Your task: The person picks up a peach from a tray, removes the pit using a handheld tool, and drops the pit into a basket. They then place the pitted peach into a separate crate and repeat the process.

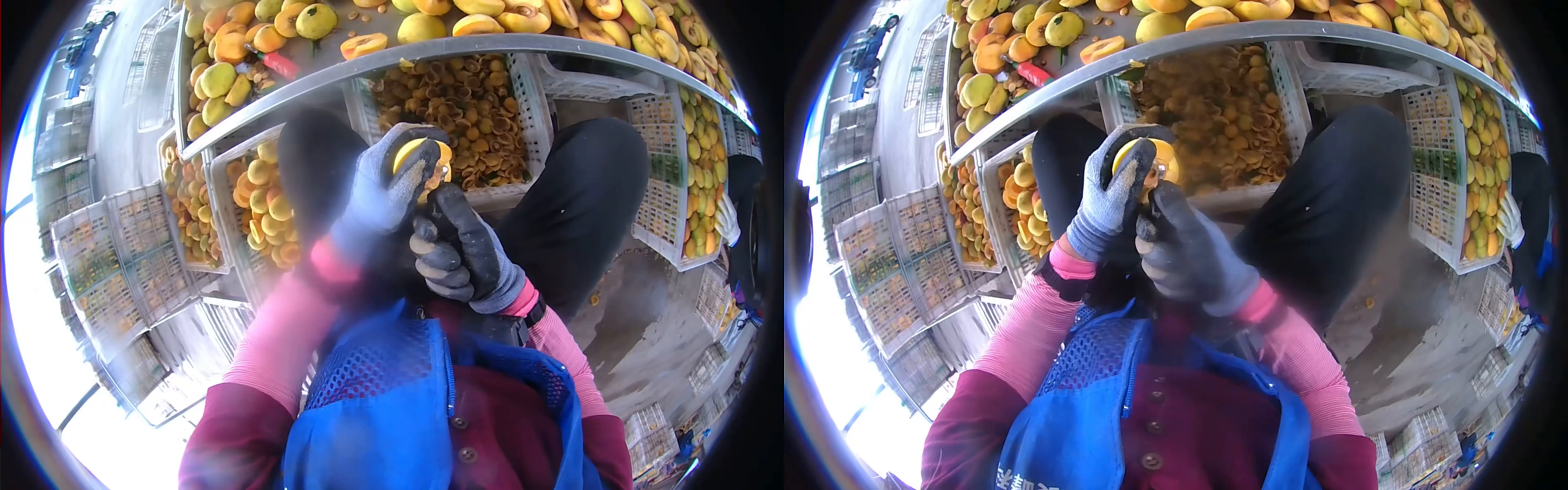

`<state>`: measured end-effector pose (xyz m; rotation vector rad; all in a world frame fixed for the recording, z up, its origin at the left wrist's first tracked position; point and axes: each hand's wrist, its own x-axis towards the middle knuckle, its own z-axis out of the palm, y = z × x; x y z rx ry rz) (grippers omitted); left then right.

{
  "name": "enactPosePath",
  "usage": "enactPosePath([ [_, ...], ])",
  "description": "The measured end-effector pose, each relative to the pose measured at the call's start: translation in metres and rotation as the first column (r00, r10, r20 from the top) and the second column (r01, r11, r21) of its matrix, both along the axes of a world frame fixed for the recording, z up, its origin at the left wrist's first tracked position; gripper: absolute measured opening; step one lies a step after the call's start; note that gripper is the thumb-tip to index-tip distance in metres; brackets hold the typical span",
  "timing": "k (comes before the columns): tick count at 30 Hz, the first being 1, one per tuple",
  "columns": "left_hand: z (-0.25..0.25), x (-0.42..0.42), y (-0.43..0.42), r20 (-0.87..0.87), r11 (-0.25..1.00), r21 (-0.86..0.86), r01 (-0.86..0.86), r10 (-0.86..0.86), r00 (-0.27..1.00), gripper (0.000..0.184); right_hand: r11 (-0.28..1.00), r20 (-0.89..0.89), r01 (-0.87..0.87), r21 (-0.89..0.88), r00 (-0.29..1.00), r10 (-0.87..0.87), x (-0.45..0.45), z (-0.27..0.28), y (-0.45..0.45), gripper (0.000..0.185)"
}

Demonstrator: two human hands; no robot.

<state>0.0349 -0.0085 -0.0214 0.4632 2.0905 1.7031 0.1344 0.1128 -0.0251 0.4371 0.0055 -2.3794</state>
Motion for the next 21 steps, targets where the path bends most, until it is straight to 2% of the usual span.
enactPosePath([
  [2,-0.008,-0.002,-0.004,-0.026,0.999,0.031,0.033,-0.033,0.999,0.021,0.999,0.064,-0.037,0.000,0.997,0.037,0.000,-0.002,-0.001,0.049],
  [4,-0.007,-0.001,-0.003,-0.044,0.999,0.014,0.042,-0.042,0.998,0.021,0.996,0.113,-0.019,0.088,0.994,0.009,-0.001,0.000,-0.004,0.050],
  [8,-0.008,0.003,-0.003,0.248,0.997,0.063,-0.041,0.024,0.969,0.021,0.968,0.119,-0.054,0.247,0.993,0.025,-0.001,0.001,-0.004,0.049],
  [11,-0.004,0.001,-0.006,-0.018,0.994,-0.100,0.049,-0.051,0.999,0.022,0.994,0.083,-0.082,0.072,0.994,0.076,0.002,-0.007,-0.001,0.048],
  [14,-0.001,0.001,-0.005,-0.272,0.988,-0.154,0.024,-0.066,0.960,0.022,0.977,0.054,-0.029,-0.213,0.998,0.041,0.003,-0.010,-0.003,0.046],
  [17,-0.003,-0.001,-0.004,-0.319,0.985,-0.154,0.074,-0.121,0.940,0.023,0.962,0.058,-0.037,-0.272,0.997,0.055,0.004,-0.013,-0.001,0.044],
  [20,-0.010,-0.005,-0.007,-0.056,0.986,-0.048,0.163,-0.165,0.985,0.022,0.987,0.078,-0.056,-0.150,0.995,0.068,0.004,-0.015,0.004,0.044],
  [21,-0.018,-0.001,-0.007,0.211,0.990,0.092,0.103,-0.121,0.970,0.021,0.983,0.067,-0.066,-0.172,0.995,0.079,0.004,-0.018,0.003,0.044],
])
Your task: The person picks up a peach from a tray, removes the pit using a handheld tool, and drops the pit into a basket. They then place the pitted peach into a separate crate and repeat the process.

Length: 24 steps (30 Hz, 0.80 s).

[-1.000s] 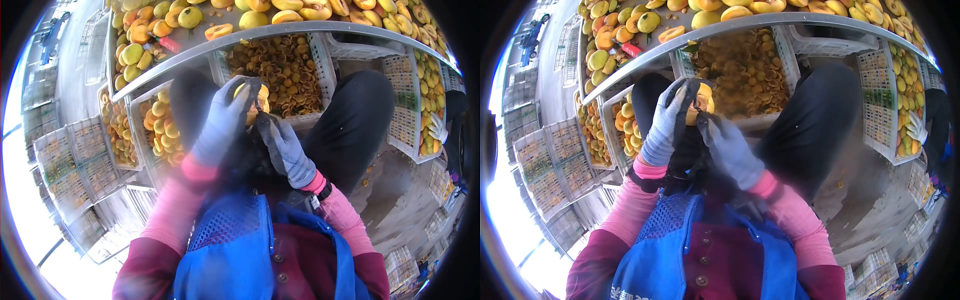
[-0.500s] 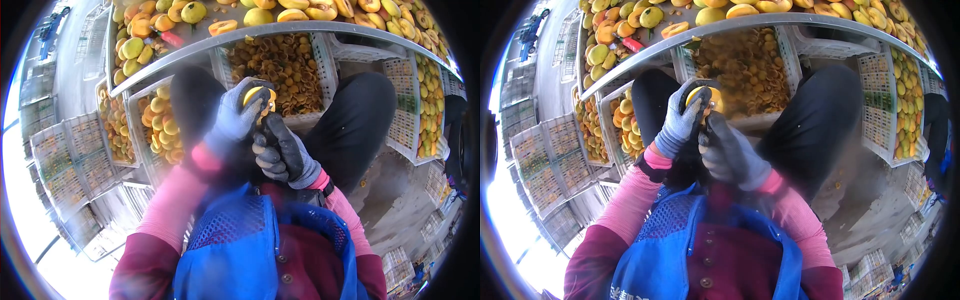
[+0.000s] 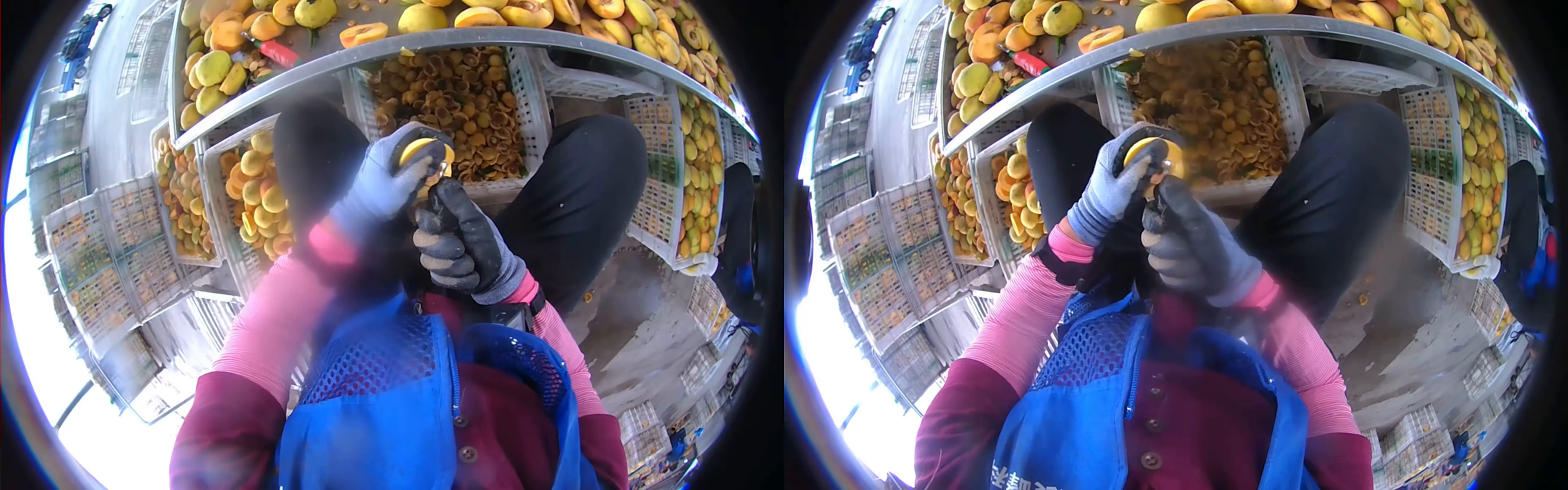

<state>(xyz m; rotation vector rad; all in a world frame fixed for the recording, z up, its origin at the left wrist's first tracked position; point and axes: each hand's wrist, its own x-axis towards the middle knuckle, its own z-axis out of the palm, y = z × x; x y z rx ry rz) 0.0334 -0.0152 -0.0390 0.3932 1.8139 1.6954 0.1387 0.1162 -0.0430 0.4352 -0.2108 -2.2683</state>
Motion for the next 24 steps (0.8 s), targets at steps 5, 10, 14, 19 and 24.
enactPosePath([
  [5,-0.010,0.010,-0.008,-0.010,0.998,0.057,-0.037,0.038,0.999,0.022,0.990,-0.004,-0.004,-0.140,1.000,0.003,0.004,-0.008,-0.006,0.045],
  [10,0.012,-0.006,-0.005,-0.320,0.987,-0.119,0.106,-0.140,0.937,0.025,0.938,-0.002,0.028,-0.345,1.000,-0.030,0.000,-0.005,-0.006,0.046],
  [14,-0.002,0.006,0.004,0.219,0.984,0.147,-0.101,0.067,0.973,0.030,0.861,-0.049,0.061,-0.504,0.994,-0.099,-0.003,-0.010,-0.008,0.046],
  [19,-0.011,0.018,0.011,0.413,0.910,0.288,-0.298,0.163,0.896,0.035,0.906,-0.035,0.079,-0.416,0.994,-0.103,0.001,-0.005,-0.006,0.046],
  [24,-0.008,0.026,0.009,0.269,0.847,0.123,-0.517,0.473,0.839,0.032,0.942,-0.281,0.104,-0.319,0.939,-0.199,-0.002,0.004,-0.005,0.049],
])
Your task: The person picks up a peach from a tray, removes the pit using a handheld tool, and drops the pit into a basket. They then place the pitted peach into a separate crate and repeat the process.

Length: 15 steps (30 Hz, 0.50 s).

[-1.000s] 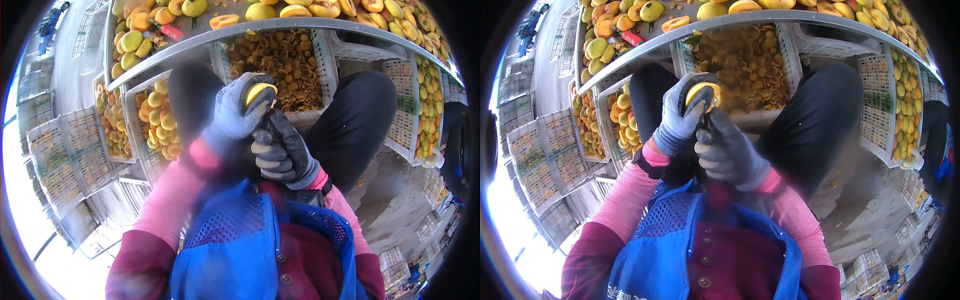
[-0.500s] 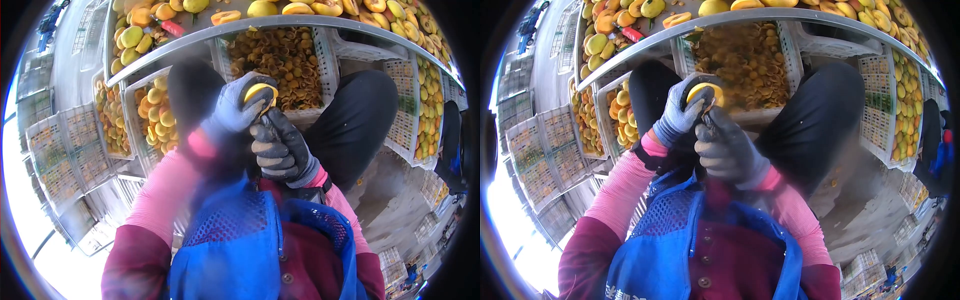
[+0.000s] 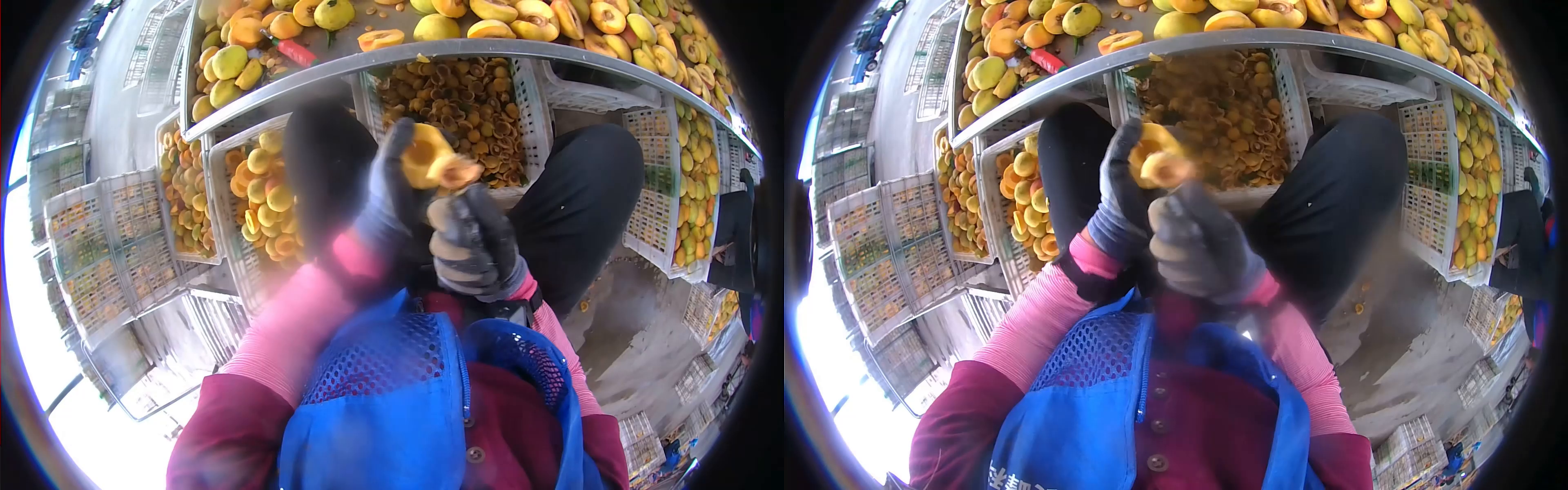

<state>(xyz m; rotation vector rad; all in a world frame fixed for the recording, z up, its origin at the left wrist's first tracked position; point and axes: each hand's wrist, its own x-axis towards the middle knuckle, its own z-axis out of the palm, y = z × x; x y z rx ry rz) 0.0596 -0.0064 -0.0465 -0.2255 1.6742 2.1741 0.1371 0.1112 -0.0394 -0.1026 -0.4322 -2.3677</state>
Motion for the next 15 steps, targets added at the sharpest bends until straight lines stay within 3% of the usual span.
enactPosePath([
  [1,0.006,0.001,-0.002,0.134,0.990,0.043,-0.131,0.124,0.983,0.031,0.999,0.014,0.019,0.026,1.000,-0.019,0.000,0.000,0.004,0.049],
  [3,0.008,-0.012,-0.014,0.615,0.900,0.292,-0.324,0.083,0.784,0.042,0.993,0.042,0.086,0.076,0.995,-0.089,-0.002,-0.002,0.013,0.048],
  [4,-0.034,-0.012,-0.033,0.224,0.977,0.120,-0.176,0.146,0.964,0.041,0.997,0.099,0.068,0.041,0.992,-0.072,-0.001,-0.015,0.011,0.048],
  [5,-0.041,-0.012,-0.046,-0.125,0.988,-0.093,-0.121,0.109,0.986,0.040,0.998,0.167,0.064,0.026,0.984,-0.068,0.002,-0.023,0.007,0.048],
  [6,-0.049,-0.012,-0.060,-0.436,0.922,-0.322,-0.214,0.056,0.898,0.039,0.998,0.230,0.061,0.012,0.971,-0.062,0.002,-0.030,0.003,0.049],
  [8,0.000,-0.023,-0.099,-0.653,0.722,-0.597,-0.350,-0.184,0.734,0.036,0.999,0.265,0.045,0.021,0.963,-0.049,-0.001,-0.032,0.003,0.049],
  [10,0.033,-0.044,-0.153,-0.604,0.695,-0.642,-0.324,-0.198,0.772,0.036,0.999,0.284,0.041,0.013,0.958,-0.043,0.000,-0.028,0.004,0.049],
  [12,0.046,-0.068,-0.207,-0.374,0.449,-0.861,-0.238,-0.243,0.895,0.035,0.997,0.287,0.048,0.056,0.956,-0.062,-0.001,-0.028,0.006,0.049],
  [13,0.053,-0.075,-0.216,-0.156,0.050,-0.988,-0.147,-0.334,0.930,0.035,0.995,0.289,0.041,0.086,0.955,-0.064,-0.002,-0.029,0.007,0.049],
  [14,0.059,-0.078,-0.221,0.203,-0.358,-0.927,0.117,-0.213,0.956,0.045,0.993,0.293,0.035,0.114,0.954,-0.067,-0.004,-0.030,0.008,0.049],
  [15,0.067,-0.082,-0.211,0.078,-0.198,-0.980,0.030,-0.237,0.968,0.043,0.990,0.303,0.026,0.140,0.951,-0.067,-0.005,-0.032,0.008,0.048],
])
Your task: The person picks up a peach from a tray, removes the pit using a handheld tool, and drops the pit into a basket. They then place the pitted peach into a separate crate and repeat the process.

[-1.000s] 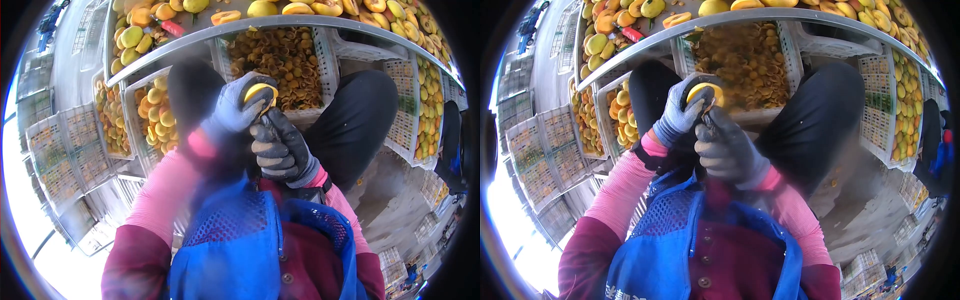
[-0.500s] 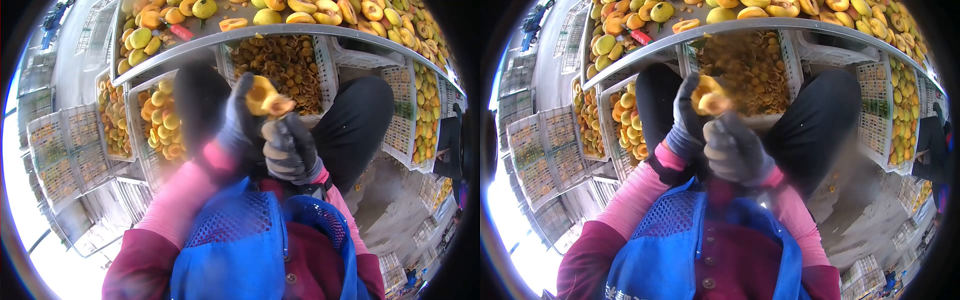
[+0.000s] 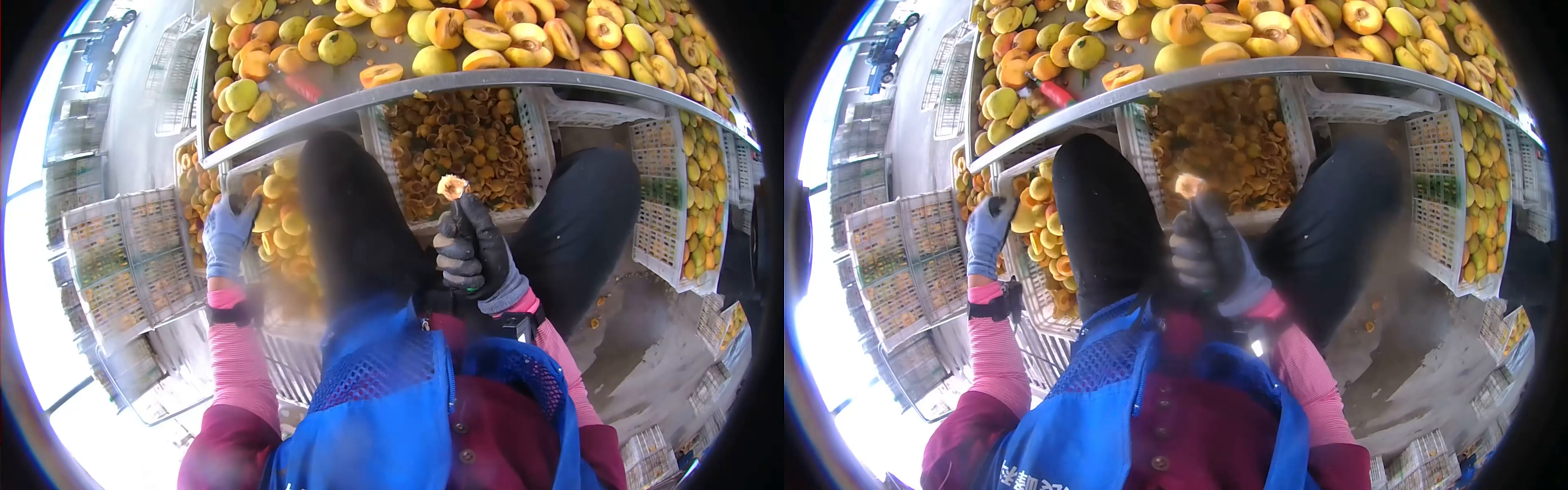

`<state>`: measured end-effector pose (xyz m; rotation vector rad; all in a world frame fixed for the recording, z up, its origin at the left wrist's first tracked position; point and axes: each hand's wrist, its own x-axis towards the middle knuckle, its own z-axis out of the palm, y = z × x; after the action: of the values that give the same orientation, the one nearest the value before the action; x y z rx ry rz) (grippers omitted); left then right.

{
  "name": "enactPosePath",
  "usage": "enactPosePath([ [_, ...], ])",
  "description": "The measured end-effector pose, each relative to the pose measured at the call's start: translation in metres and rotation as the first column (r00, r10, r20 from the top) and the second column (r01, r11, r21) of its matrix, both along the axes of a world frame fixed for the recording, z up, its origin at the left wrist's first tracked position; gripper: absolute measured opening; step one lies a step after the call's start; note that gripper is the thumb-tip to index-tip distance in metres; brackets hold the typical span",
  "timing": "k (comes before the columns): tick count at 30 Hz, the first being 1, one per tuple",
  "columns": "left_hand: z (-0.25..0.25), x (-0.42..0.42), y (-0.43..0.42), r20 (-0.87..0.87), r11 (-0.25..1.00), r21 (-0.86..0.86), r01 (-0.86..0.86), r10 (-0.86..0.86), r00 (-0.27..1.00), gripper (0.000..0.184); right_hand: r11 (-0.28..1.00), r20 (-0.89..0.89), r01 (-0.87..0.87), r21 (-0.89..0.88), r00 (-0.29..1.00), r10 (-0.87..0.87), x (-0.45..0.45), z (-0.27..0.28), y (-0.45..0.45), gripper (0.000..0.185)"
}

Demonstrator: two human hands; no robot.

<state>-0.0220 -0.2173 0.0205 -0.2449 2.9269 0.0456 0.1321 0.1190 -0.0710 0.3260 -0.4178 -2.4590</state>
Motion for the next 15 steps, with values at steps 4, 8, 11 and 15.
enactPosePath([
  [4,0.010,-0.031,0.079,-0.293,0.897,0.398,0.191,-0.073,0.953,0.026,0.984,0.110,-0.071,0.165,0.993,0.053,-0.008,0.002,-0.001,0.048],
  [8,-0.001,-0.091,0.173,-0.234,0.902,0.184,0.391,-0.346,0.909,0.041,0.892,0.231,-0.132,0.433,0.973,0.032,-0.015,0.005,-0.003,0.047],
  [11,-0.057,-0.133,0.203,-0.040,0.818,0.152,0.554,-0.555,0.831,0.059,0.936,0.233,-0.079,0.344,0.972,-0.004,-0.013,-0.018,0.002,0.047],
  [15,-0.071,-0.144,0.209,-0.113,0.578,0.617,0.535,-0.607,0.787,0.051,0.839,0.233,-0.068,0.540,0.970,-0.071,-0.026,0.023,0.014,0.047],
])
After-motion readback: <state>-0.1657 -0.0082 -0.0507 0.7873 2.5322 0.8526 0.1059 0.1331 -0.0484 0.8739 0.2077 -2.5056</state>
